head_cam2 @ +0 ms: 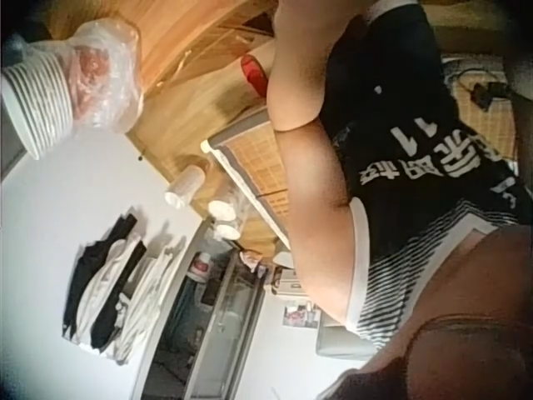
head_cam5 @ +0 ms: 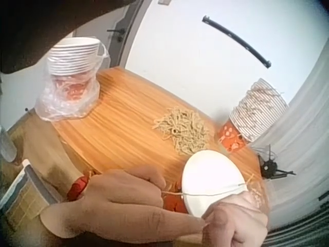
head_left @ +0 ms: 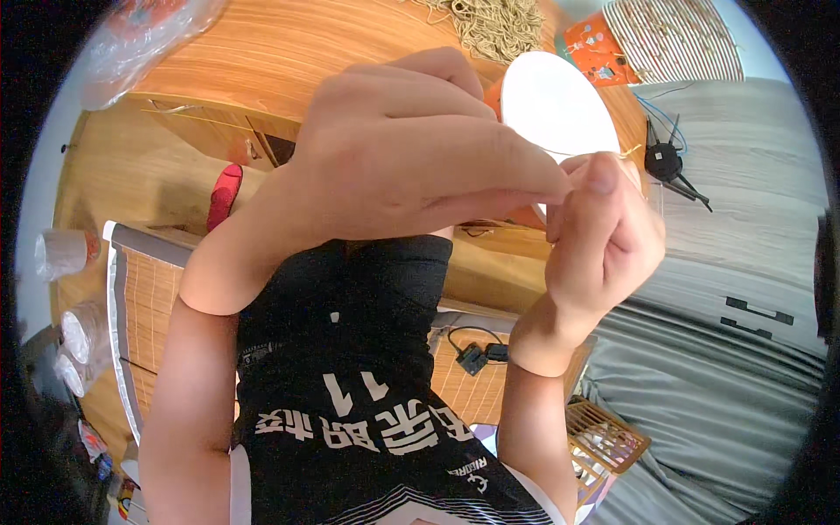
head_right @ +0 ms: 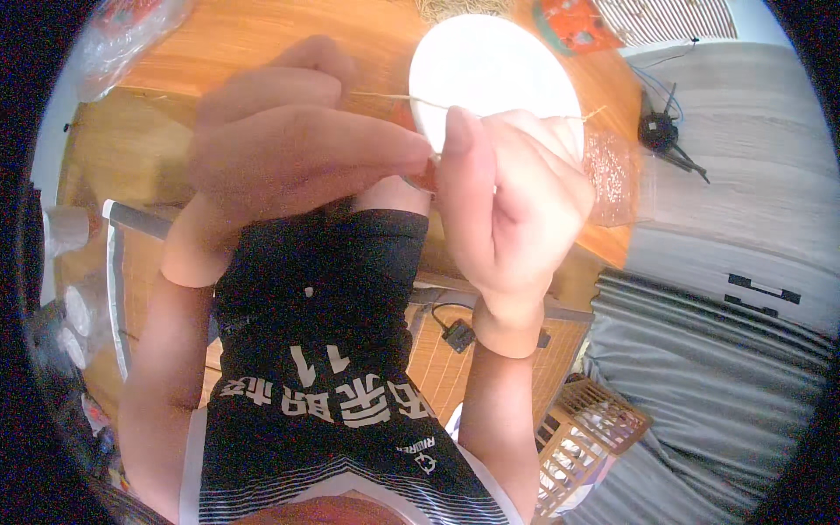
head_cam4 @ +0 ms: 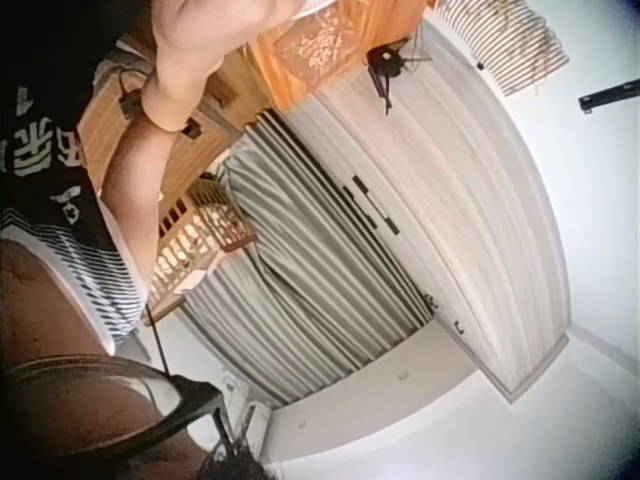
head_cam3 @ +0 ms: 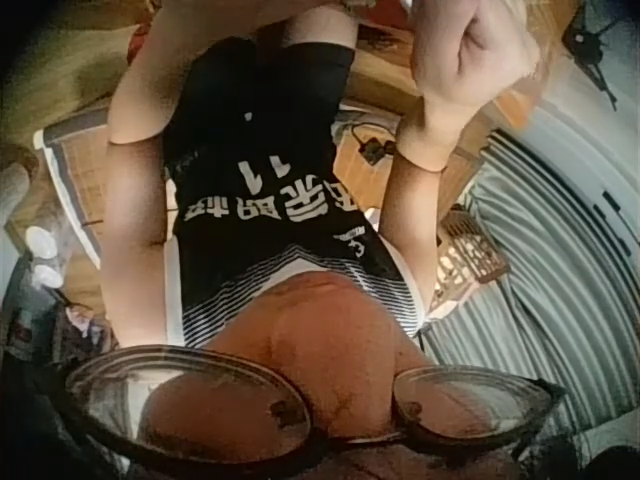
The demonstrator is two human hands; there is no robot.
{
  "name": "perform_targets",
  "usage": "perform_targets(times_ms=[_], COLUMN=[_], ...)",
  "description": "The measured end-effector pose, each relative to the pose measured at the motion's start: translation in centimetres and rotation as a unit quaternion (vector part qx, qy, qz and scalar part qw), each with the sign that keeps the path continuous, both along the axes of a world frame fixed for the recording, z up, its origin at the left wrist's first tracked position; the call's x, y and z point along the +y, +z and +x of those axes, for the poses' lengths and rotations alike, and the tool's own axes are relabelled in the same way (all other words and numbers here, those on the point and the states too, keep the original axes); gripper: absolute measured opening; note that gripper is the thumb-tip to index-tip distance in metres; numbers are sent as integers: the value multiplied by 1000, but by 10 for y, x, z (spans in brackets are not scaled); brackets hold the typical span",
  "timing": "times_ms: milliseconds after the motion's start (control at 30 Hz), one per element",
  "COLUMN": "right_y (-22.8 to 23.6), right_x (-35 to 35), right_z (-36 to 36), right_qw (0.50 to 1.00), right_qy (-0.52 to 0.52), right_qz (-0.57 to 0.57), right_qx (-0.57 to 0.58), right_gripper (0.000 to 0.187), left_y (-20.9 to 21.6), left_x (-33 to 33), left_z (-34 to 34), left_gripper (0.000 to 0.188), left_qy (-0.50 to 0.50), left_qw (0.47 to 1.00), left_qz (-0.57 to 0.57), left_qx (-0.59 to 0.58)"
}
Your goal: Attach a string handle to a paper bucket by threading it through pre-made holes.
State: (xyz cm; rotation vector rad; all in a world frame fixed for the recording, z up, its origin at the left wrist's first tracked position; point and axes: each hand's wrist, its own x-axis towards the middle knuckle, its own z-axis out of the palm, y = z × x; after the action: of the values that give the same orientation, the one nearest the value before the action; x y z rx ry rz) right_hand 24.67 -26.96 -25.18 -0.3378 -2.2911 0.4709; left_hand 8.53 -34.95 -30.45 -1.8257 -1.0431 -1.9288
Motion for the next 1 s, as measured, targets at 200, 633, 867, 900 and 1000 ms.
perform_targets(times_ms=[200, 633, 867, 900, 1000], right_y=[6, 24, 18, 18, 14], right_x=[8, 48, 53, 53, 55], right_z=[-2, 2, -1, 0, 1], right_qw=[989, 950, 947, 947, 952], right_qy=[4, 11, 22, 20, 39], right_qz=[-140, -161, -145, -144, -137], right_qx=[-44, -268, -285, -286, -272], right_gripper=[39, 28, 24, 24, 23], left_y=[-4, -23, -36, -36, -36], left_x=[-2, 4, 14, 15, 17], left_z=[-13, -27, -29, -29, -27], left_gripper=[22, 16, 12, 12, 13], left_qy=[72, 111, 104, 103, 87], left_qw=[996, 985, 985, 985, 988], left_qz=[-22, -91, -82, -81, -73], left_qx=[38, 97, 110, 109, 105])
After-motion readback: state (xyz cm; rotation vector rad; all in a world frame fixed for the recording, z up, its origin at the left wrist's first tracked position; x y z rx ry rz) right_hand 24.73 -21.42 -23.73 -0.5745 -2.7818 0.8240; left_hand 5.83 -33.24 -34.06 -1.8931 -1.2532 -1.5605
